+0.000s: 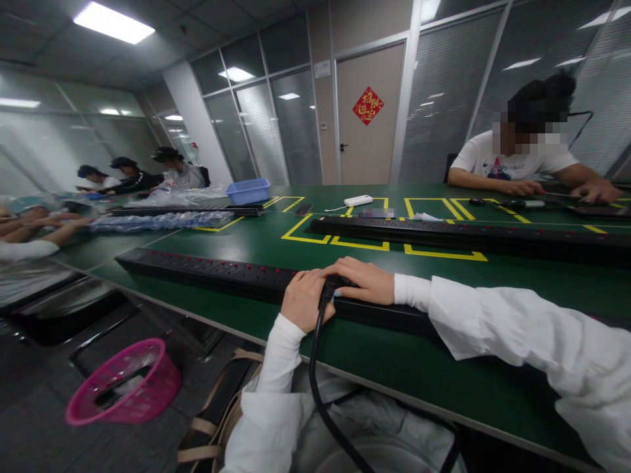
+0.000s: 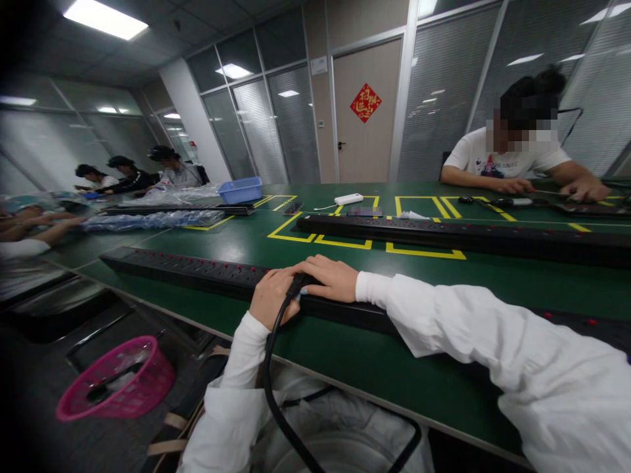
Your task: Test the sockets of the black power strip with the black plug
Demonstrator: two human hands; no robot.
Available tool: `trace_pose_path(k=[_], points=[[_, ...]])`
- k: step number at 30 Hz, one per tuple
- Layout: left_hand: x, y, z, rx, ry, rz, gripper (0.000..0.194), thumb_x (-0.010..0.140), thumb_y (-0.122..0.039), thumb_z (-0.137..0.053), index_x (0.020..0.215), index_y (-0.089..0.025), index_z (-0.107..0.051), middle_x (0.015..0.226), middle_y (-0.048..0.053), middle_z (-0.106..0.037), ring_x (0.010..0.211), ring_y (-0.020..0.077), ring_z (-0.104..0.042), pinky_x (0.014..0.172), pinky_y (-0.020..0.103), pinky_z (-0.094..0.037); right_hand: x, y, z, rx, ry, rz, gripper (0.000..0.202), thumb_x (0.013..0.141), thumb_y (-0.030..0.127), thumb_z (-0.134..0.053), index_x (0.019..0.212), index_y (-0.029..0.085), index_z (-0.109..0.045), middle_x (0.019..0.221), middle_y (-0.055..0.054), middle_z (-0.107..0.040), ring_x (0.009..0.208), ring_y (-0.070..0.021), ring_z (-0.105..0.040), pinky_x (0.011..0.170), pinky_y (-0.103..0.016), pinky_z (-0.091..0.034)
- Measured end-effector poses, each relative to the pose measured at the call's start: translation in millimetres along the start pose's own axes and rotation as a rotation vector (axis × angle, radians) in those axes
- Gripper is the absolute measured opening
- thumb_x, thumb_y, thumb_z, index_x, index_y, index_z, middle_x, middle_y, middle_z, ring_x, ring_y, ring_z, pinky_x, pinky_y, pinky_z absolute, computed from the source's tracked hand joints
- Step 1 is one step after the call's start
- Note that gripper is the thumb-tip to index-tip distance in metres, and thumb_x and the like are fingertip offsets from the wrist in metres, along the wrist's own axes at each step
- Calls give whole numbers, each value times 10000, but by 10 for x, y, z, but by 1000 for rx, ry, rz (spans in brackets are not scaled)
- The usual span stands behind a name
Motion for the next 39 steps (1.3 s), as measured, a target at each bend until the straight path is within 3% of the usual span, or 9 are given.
trace_pose_path(k=[10,39], points=[[11,-30,35,-1,-12,-5,363,659,-333,-486,971,-148,-505,1008,114,-579,988,258,-512,875,409,-367,-2,9,3,-26,-9,-1,410,856,427,-340,1202,210,-376,1038,-89,-467,919,-204,-413,758,-348,-406],[9,-26,39,1,-21,-4,363,668,-351,-498,966,-144,-510,1001,112,-583,991,248,-512,874,396,-375,-2,39,-8,-123,-11,15,403,859,396,-345,1207,195,-361,1014,-95,-478,915,-198,-423,735,-342,-435]])
Point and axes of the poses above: each hand's wrist, its own x-axis towards the middle knuckle, its own z-axis out of the back of the hand, y = z × x, the point moved 9 cm from there along x, towards the middle knuckle
